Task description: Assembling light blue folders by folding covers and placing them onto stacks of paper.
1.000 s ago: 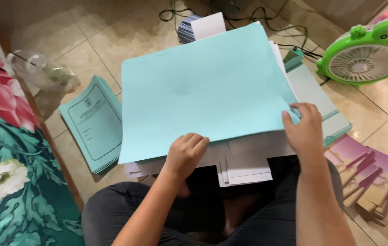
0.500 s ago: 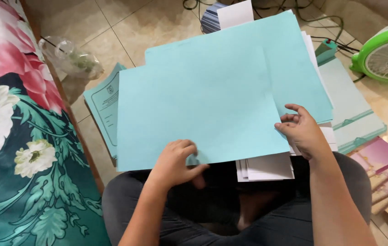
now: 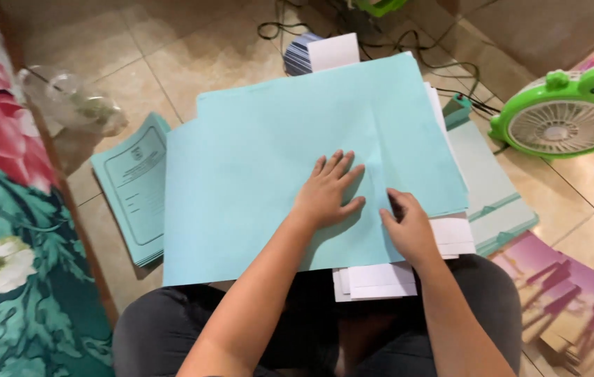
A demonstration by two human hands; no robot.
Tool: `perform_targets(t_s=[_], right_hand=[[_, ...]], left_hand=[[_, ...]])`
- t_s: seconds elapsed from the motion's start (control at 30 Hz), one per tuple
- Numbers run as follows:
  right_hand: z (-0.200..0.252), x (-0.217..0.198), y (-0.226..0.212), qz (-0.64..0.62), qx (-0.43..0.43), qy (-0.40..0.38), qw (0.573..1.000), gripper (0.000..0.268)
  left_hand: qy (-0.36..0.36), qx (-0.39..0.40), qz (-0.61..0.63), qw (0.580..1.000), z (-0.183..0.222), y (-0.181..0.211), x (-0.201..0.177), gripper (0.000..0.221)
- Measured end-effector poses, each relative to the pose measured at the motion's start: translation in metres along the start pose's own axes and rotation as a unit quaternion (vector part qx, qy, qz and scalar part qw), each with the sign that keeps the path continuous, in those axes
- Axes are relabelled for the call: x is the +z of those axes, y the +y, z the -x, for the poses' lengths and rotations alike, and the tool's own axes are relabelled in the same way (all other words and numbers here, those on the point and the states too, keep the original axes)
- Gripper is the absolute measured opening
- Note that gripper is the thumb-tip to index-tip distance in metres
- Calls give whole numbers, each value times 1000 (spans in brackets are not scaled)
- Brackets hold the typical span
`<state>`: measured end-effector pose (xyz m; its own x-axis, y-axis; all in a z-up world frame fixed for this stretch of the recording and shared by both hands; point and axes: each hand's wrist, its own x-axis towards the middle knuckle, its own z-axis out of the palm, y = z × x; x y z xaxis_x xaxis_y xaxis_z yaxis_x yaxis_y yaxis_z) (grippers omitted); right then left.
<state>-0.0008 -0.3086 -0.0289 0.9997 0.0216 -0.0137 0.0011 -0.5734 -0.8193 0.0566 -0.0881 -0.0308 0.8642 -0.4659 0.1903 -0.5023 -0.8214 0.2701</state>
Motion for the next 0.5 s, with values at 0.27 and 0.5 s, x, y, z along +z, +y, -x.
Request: perform_targets(t_s=[0.27,0.5], right_hand=[[13,-5,-32,97,-113,-169,974,50],[27,-22,-35,273,-124,-196,934,52]], left_hand=[[-1,-5,20,1000,-1,5,-11,69],[-40,-24,-2,999,1,3,-8,71]])
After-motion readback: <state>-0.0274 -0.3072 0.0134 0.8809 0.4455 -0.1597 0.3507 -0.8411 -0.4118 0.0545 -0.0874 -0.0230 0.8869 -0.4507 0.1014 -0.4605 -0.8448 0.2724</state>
